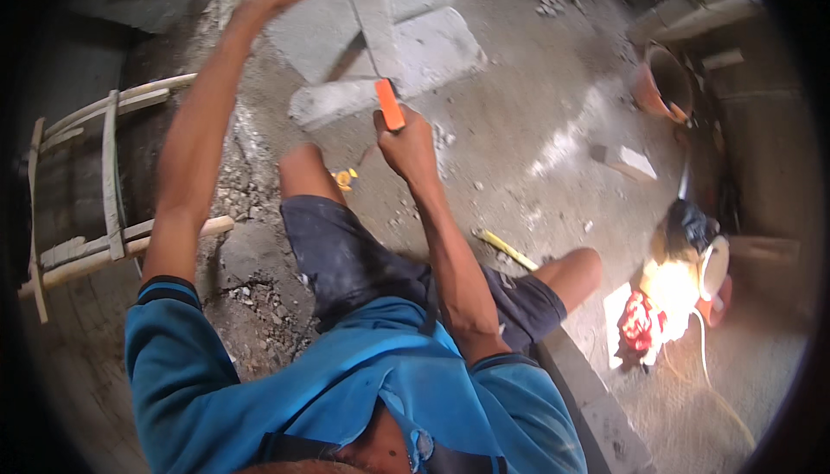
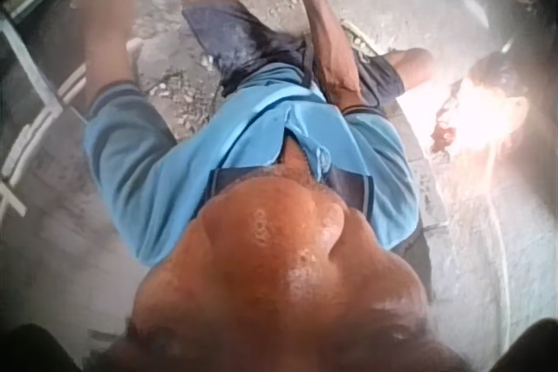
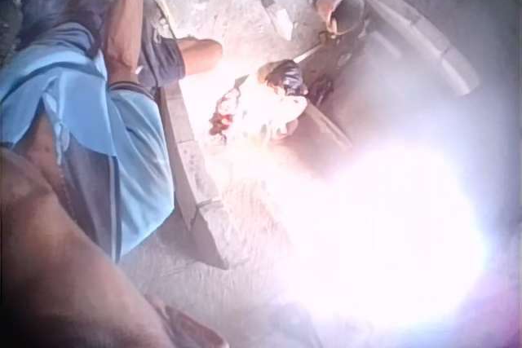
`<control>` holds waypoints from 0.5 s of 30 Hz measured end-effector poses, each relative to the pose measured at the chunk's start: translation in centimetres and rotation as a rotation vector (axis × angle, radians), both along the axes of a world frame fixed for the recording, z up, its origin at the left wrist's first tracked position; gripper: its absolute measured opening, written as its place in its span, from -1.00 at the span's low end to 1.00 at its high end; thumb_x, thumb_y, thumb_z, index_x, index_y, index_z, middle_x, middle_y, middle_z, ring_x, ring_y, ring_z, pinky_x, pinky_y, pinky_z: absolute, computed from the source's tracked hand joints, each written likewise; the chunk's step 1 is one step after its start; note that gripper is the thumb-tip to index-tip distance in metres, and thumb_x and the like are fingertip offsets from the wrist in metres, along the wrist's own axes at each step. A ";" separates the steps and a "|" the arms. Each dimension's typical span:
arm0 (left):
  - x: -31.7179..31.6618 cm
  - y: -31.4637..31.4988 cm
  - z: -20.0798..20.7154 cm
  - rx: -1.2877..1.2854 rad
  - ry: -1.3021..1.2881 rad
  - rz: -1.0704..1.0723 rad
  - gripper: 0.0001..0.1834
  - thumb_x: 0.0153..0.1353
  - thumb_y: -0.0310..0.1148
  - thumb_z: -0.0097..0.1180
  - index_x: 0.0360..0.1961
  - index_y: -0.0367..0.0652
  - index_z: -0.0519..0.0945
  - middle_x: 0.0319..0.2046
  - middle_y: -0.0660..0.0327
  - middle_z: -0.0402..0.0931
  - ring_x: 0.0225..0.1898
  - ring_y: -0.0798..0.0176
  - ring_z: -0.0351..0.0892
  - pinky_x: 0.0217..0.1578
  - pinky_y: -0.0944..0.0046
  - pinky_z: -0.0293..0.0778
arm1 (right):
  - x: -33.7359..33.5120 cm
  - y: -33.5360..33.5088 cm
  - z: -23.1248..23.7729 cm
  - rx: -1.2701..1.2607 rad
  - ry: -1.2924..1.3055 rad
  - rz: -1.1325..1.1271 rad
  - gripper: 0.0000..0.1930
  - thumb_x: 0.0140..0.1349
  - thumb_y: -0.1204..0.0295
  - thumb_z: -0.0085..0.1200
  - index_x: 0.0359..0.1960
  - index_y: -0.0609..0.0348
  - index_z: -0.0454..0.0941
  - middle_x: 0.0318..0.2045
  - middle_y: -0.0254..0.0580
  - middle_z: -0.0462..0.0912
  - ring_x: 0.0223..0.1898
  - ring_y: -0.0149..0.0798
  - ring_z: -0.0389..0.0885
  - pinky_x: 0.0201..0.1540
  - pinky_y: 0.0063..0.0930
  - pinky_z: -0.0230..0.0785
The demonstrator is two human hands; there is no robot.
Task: The person measures a concrete block with a tape measure and then uses a hand saw to cut the block. The person sits on the floor during the process, holding the block steady with one hand while sawing with the other.
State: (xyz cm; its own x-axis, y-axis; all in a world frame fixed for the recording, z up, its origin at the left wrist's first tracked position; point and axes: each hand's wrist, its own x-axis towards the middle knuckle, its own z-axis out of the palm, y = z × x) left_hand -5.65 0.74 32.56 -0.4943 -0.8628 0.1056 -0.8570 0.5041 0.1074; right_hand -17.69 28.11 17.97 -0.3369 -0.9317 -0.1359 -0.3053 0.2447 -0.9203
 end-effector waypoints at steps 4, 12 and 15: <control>1.1 0.6 -0.5 -0.055 0.024 -0.022 0.26 -0.13 0.52 0.30 0.43 -0.20 0.35 0.35 -0.24 0.35 0.41 -0.25 0.29 0.41 -0.11 0.24 | 1.6 8.7 1.1 0.040 -0.025 0.014 -0.66 0.37 0.21 0.16 -0.26 0.34 0.57 -0.37 0.30 0.63 -0.31 0.35 0.61 -0.28 -0.04 0.44; 1.0 1.9 1.0 -0.030 0.050 -0.022 0.25 -0.11 0.50 0.30 0.42 -0.25 0.35 0.34 -0.23 0.37 0.39 -0.26 0.32 0.41 -0.09 0.25 | 0.8 9.9 0.5 0.063 -0.012 0.042 -0.70 0.34 0.29 0.19 -0.31 0.38 0.59 -0.43 0.23 0.64 -0.36 0.24 0.68 -0.32 -0.11 0.45; -1.1 2.1 1.2 0.021 0.048 -0.046 0.24 -0.11 0.49 0.30 0.43 -0.21 0.34 0.35 -0.23 0.36 0.40 -0.26 0.31 0.41 -0.10 0.25 | 0.2 -0.3 -0.2 0.008 -0.014 -0.035 -0.67 0.34 0.25 0.15 -0.29 0.38 0.58 -0.40 0.29 0.64 -0.33 0.36 0.63 -0.29 -0.04 0.44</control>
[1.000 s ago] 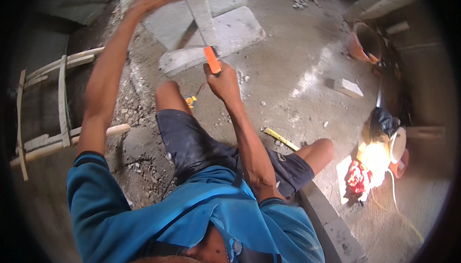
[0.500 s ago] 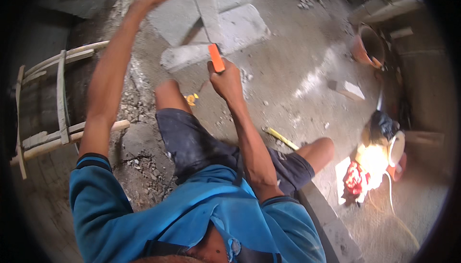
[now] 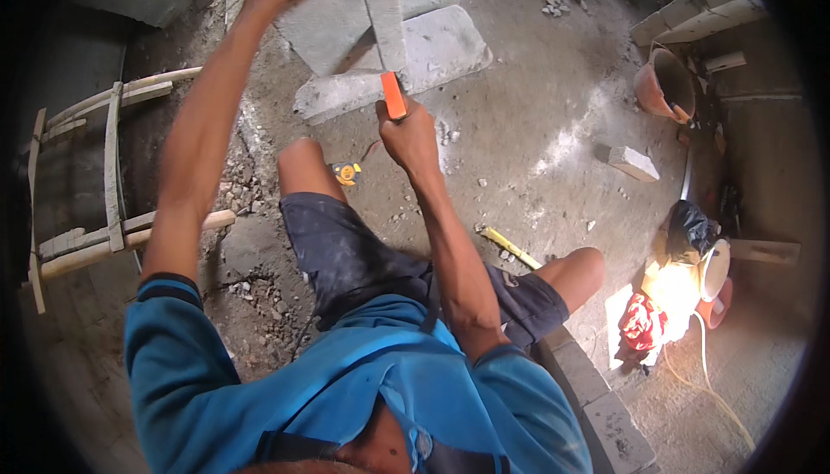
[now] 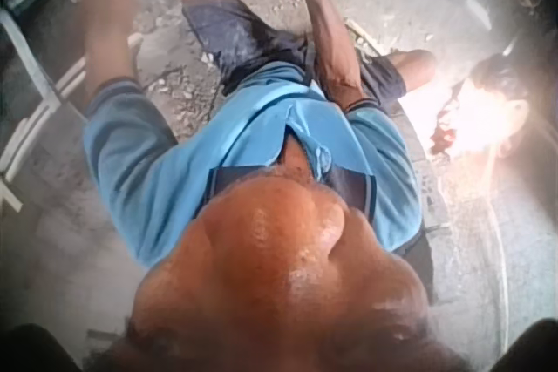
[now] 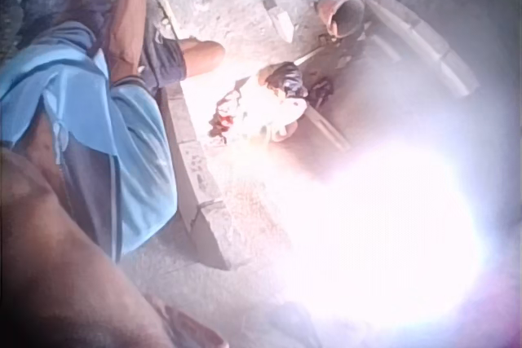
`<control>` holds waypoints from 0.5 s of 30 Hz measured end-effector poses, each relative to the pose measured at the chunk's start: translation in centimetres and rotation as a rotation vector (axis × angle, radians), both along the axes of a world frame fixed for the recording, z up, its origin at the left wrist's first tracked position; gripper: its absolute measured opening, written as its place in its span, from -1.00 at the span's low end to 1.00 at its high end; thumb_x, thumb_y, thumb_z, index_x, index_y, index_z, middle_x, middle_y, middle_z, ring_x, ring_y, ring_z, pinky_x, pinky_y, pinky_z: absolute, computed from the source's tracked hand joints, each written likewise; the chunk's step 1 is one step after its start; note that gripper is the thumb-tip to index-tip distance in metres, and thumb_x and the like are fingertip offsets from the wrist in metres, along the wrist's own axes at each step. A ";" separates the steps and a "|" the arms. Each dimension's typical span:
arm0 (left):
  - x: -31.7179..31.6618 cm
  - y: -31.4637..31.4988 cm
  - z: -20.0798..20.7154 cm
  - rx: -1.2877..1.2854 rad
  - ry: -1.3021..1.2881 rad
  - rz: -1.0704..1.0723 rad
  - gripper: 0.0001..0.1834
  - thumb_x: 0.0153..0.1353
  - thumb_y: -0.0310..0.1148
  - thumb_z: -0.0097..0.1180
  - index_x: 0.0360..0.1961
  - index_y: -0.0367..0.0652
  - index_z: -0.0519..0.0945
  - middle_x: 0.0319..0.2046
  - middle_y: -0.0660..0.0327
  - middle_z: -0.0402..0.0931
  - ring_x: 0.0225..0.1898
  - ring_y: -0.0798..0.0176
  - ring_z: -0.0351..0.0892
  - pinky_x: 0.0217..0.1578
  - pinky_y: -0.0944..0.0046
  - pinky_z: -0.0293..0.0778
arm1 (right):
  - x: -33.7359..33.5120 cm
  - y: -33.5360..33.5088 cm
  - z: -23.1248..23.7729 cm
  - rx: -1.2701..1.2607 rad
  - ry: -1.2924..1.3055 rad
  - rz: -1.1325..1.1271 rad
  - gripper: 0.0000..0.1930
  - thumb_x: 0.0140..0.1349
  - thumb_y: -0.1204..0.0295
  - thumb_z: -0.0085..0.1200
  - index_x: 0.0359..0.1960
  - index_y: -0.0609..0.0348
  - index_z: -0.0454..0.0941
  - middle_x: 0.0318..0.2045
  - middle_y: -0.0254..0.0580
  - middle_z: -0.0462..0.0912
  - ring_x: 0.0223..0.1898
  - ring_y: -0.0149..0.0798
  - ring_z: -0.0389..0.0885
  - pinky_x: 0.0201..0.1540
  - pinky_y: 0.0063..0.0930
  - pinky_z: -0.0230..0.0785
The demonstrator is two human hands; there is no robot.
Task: The person measures a concrete block with a tape measure and then uses a hand saw to cut the block. The person sits on the floor during the process, holding the block steady with one hand while sawing with the other.
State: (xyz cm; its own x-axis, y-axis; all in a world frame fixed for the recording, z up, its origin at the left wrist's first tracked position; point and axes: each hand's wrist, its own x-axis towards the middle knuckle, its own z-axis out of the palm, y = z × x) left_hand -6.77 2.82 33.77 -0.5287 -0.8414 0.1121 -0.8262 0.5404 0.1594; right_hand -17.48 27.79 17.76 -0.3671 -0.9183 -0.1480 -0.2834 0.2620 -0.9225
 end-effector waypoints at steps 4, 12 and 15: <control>1.2 -1.2 -1.4 -0.059 -0.048 0.013 0.23 -0.11 0.50 0.30 0.45 -0.14 0.33 0.38 -0.22 0.31 0.42 -0.26 0.28 0.42 -0.12 0.23 | 0.7 6.4 -0.6 0.037 -0.020 0.045 -0.65 0.33 0.22 0.18 -0.28 0.37 0.59 -0.41 0.27 0.64 -0.30 0.29 0.66 -0.27 -0.07 0.44; 2.9 -2.6 -1.6 -0.066 0.021 0.066 0.23 -0.12 0.50 0.30 0.44 -0.13 0.34 0.40 -0.22 0.29 0.43 -0.25 0.26 0.43 -0.11 0.22 | 0.0 12.3 -1.1 0.033 -0.001 0.079 -0.72 0.33 0.28 0.20 -0.20 0.31 0.63 -0.41 0.22 0.65 -0.32 0.23 0.70 -0.25 -0.14 0.48; 0.6 -1.1 -0.5 0.001 -0.014 0.017 0.20 -0.11 0.49 0.30 0.42 -0.14 0.36 0.39 -0.20 0.30 0.43 -0.25 0.26 0.42 -0.12 0.22 | -0.8 1.1 -1.6 0.027 -0.044 0.045 -0.68 0.32 0.23 0.15 -0.27 0.33 0.60 -0.41 0.25 0.65 -0.32 0.29 0.65 -0.23 -0.07 0.45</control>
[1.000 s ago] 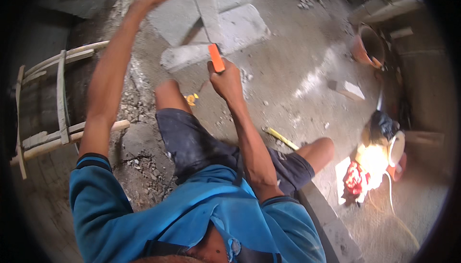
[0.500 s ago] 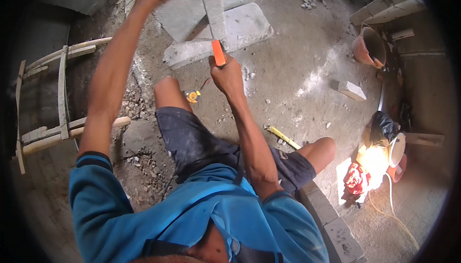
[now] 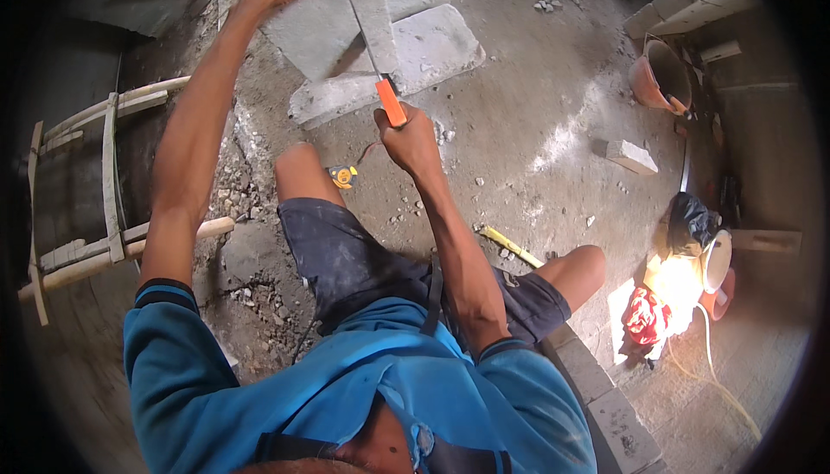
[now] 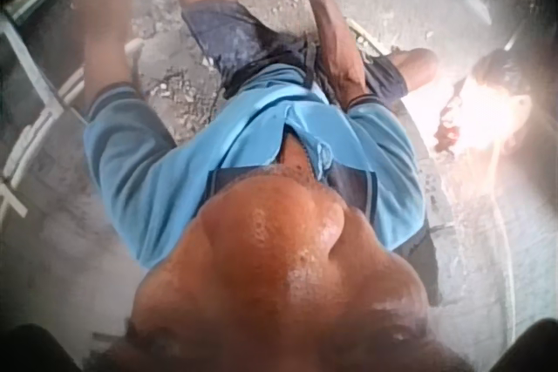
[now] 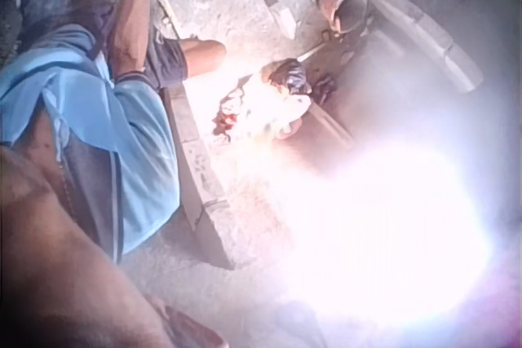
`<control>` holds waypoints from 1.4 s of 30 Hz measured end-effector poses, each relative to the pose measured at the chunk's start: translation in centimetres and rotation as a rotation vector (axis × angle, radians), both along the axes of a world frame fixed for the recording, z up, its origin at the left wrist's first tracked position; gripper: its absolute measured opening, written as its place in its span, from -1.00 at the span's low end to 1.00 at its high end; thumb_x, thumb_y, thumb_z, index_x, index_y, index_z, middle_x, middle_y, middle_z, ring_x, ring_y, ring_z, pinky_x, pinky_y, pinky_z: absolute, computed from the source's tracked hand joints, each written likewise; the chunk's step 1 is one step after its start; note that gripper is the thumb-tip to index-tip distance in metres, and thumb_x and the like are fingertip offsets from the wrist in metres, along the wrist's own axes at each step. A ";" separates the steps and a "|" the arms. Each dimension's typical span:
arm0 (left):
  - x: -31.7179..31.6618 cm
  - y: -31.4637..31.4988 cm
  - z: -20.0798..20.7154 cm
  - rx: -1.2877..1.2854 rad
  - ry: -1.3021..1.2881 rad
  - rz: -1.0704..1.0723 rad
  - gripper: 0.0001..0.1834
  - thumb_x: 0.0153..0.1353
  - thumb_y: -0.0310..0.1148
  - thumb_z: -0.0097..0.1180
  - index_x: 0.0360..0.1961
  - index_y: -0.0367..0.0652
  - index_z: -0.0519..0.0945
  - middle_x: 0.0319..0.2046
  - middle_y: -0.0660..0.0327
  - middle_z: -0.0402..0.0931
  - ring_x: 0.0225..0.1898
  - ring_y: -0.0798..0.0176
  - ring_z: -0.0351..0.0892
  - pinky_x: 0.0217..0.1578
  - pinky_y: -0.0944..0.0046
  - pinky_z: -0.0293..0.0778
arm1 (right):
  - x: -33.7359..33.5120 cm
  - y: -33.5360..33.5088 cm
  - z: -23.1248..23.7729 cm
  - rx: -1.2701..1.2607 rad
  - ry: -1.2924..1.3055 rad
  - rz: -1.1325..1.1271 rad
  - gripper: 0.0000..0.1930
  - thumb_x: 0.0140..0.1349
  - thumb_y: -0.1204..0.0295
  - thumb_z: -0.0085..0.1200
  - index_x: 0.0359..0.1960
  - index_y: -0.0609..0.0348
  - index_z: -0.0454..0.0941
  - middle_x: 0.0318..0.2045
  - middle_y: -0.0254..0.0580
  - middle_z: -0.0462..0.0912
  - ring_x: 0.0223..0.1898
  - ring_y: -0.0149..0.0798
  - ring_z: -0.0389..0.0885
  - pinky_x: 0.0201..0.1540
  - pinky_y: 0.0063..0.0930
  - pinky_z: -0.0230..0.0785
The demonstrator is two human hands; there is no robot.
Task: The person measures a concrete block with a tape measure and then uses a hand saw to cut the block. The person sits on the floor during the process, holding the block steady with one hand while sawing with the other.
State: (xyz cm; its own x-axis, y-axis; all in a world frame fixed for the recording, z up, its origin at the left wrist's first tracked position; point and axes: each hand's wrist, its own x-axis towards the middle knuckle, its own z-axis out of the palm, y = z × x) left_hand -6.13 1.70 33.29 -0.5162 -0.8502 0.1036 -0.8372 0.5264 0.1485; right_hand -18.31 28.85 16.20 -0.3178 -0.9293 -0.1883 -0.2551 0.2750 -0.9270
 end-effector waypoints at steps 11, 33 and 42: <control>1.8 0.2 0.7 -0.042 -0.009 -0.007 0.22 -0.12 0.49 0.30 0.40 -0.22 0.38 0.37 -0.17 0.36 0.41 -0.23 0.30 0.42 -0.11 0.22 | 2.1 20.3 6.4 0.067 -0.056 -0.067 -0.67 0.34 0.21 0.20 -0.20 0.31 0.63 -0.46 0.13 0.61 -0.45 0.13 0.59 -0.28 -0.12 0.44; -2.7 1.1 0.2 -0.008 0.016 -0.114 0.25 -0.15 0.51 0.31 0.42 -0.18 0.37 0.40 -0.18 0.31 0.45 -0.22 0.25 0.43 -0.13 0.20 | -0.3 0.3 0.4 0.069 -0.132 -0.055 -0.63 0.30 0.20 0.20 -0.30 0.37 0.59 -0.53 0.16 0.62 -0.47 -0.07 0.65 -0.28 -0.15 0.43; 2.5 1.3 0.8 -0.012 -0.021 0.085 0.25 -0.14 0.50 0.32 0.45 -0.12 0.32 0.40 -0.23 0.28 0.43 -0.26 0.26 0.41 -0.15 0.23 | 2.2 19.0 3.8 0.031 -0.052 -0.051 -0.69 0.33 0.24 0.20 -0.23 0.31 0.63 -0.38 0.25 0.65 -0.27 0.27 0.69 -0.23 -0.06 0.47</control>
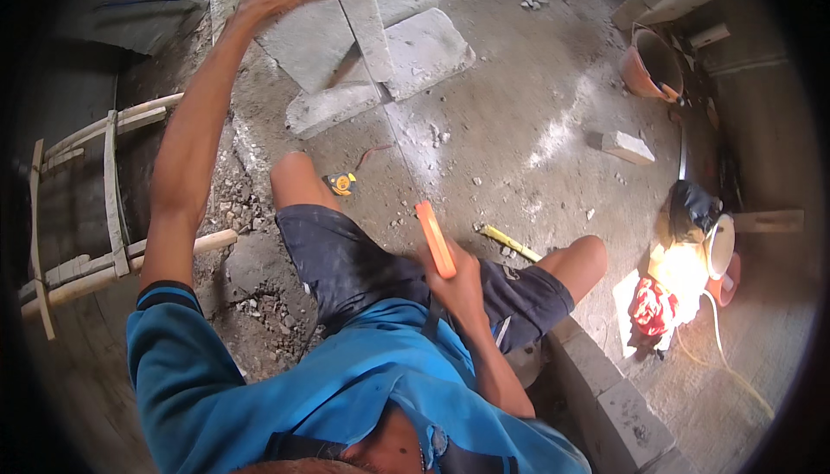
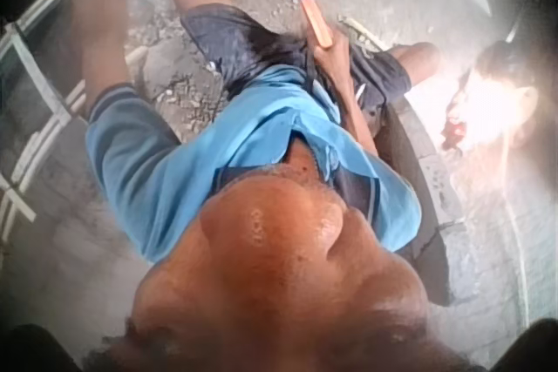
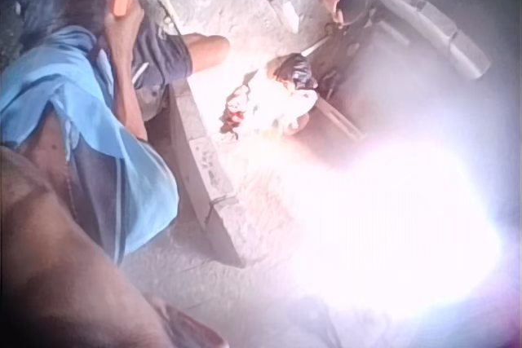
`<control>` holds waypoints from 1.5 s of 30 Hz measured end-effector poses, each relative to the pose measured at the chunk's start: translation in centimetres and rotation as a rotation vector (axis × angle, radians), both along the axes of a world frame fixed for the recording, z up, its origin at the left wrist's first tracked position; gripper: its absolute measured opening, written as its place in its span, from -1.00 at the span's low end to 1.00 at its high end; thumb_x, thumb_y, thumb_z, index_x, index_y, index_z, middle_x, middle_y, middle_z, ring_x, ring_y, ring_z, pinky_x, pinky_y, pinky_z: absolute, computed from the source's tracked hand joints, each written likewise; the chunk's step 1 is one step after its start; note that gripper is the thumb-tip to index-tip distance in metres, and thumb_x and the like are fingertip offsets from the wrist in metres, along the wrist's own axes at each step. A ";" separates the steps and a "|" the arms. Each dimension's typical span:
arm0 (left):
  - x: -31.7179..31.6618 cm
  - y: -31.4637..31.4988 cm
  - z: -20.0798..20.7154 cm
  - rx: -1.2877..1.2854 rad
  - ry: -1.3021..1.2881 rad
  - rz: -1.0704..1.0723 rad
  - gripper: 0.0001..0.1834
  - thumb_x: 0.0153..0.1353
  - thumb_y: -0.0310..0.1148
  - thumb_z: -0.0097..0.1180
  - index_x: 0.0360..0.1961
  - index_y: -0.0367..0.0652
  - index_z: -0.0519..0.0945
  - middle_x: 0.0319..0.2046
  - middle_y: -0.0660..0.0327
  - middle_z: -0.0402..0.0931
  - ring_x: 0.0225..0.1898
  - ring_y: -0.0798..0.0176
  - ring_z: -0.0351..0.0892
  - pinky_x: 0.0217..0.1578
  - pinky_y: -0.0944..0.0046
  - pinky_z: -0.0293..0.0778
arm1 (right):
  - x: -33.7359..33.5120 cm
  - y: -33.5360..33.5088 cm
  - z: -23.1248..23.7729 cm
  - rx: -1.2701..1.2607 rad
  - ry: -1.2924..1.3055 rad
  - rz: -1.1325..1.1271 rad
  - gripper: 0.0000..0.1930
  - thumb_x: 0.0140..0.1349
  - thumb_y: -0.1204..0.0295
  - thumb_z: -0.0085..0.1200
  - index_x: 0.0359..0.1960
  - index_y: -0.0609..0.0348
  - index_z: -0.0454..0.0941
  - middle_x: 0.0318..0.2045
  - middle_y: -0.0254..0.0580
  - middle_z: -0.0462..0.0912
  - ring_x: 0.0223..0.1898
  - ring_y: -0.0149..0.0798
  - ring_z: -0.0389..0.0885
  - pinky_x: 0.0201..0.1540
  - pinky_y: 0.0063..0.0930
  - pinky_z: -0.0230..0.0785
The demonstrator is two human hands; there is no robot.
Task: The person measures a concrete block with a tape measure and then uses a hand saw to cut the block. The person sits on the floor during the process, holding the block steady with one hand while sawing with the other.
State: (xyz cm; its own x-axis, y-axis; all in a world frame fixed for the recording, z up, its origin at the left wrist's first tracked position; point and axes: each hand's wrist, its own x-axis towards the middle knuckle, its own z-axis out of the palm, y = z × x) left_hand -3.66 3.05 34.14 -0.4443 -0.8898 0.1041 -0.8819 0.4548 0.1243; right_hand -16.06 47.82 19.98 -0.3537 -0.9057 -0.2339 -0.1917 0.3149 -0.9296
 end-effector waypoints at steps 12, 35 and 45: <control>-2.6 -0.2 -1.1 -0.020 -0.032 -0.025 0.28 -0.15 0.51 0.31 0.47 -0.13 0.29 0.40 -0.22 0.28 0.42 -0.27 0.28 0.41 -0.12 0.24 | -0.7 -10.3 -3.7 0.022 0.063 0.041 -0.63 0.32 0.18 0.20 -0.26 0.36 0.61 -0.37 0.27 0.65 -0.28 0.26 0.67 -0.22 -0.05 0.45; 0.0 0.2 0.3 -0.005 -0.042 0.031 0.28 -0.13 0.50 0.32 0.48 -0.16 0.27 0.41 -0.25 0.25 0.43 -0.27 0.26 0.42 -0.13 0.23 | -0.8 -3.0 -1.1 0.076 0.026 0.051 -0.72 0.31 0.29 0.22 -0.23 0.32 0.64 -0.44 0.14 0.66 -0.34 0.06 0.74 -0.20 -0.20 0.52; -2.3 -0.7 -1.1 0.066 -0.008 -0.019 0.29 -0.15 0.52 0.30 0.49 -0.12 0.27 0.42 -0.23 0.24 0.43 -0.27 0.26 0.43 -0.12 0.22 | -1.4 -4.7 -4.0 0.092 0.050 0.071 -0.69 0.32 0.25 0.22 -0.24 0.33 0.63 -0.42 0.16 0.66 -0.36 0.06 0.73 -0.26 -0.18 0.48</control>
